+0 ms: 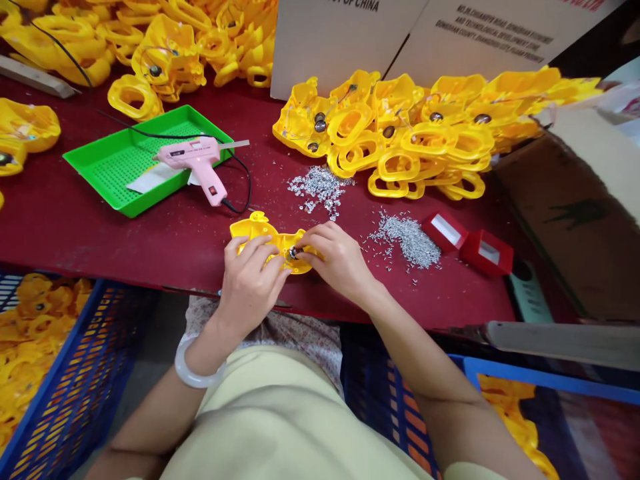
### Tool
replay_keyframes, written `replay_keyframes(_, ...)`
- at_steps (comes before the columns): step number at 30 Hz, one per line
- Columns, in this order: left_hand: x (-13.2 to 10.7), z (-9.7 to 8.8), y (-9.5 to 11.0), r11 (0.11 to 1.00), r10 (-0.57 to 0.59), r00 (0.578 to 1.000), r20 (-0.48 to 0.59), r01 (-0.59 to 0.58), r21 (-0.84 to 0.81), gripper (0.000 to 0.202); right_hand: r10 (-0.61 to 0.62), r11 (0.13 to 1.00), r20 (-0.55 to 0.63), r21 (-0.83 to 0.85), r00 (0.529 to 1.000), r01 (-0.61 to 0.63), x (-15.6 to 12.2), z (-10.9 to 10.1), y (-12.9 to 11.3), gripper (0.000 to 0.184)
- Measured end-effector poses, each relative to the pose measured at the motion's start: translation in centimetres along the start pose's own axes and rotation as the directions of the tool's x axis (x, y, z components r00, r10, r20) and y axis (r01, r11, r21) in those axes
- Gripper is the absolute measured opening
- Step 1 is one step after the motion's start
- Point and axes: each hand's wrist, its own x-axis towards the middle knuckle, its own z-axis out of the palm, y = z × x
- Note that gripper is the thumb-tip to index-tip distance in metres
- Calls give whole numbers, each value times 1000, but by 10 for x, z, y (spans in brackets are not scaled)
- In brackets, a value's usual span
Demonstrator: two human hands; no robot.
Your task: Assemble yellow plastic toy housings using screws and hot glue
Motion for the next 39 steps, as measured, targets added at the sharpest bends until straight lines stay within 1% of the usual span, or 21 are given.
replay_keyframes(6, -2, 1, -3, 999, 14, 1000, -10, -14, 46, 11, -24, 999, 0, -40, 1000, 24, 0, 3, -3, 11)
replay_keyframes(9, -2, 1, -3, 999, 21, 1000, 13, -21, 40, 9, -22, 998, 0, -62, 1000, 22, -2, 5, -4, 15)
replay_keyframes(13, 0, 1, -3, 999, 30, 999, 15, -30, 20, 6, -20, 998, -6, -57, 1000, 20, -2, 7, -3, 15)
replay_keyframes(16, 0, 1, -2, 1000, 31, 999, 18, -31, 6, 4, -27, 999, -37, -39, 999, 25, -4, 9, -2, 14)
replay_keyframes(21, -1, 0, -1, 1000, 9, 999, 38, -9, 8, 5, -79, 997, -131, -19, 988, 78, -7, 15, 0, 15)
replay_keyframes(24, -2, 1, -1, 1000, 3, 999, 45, -4, 8, 6, -91, 996, -153, -27, 984, 88, -8, 18, 1, 15)
replay_keyframes(26, -3, 1, -1, 1000, 2, 999, 46, -3, 8, 6, -102, 994, -150, -46, 983, 96, -7, 18, 1, 15)
replay_keyframes(31, -2, 2, -3, 1000, 3, 999, 46, -4, 11, 6, -133, 988, -94, -91, 987, 124, -8, 14, -3, 18)
replay_keyframes(36, -3, 1, -2, 1000, 2, 999, 49, -2, -1, 8, -162, 985, -131, -80, 978, 153, -17, 13, -10, 17)
replay_keyframes(39, -4, 1, -2, 1000, 3, 998, 58, -3, -1, 10, -185, 980, -74, -88, 980, 179, -20, 10, -11, 17)
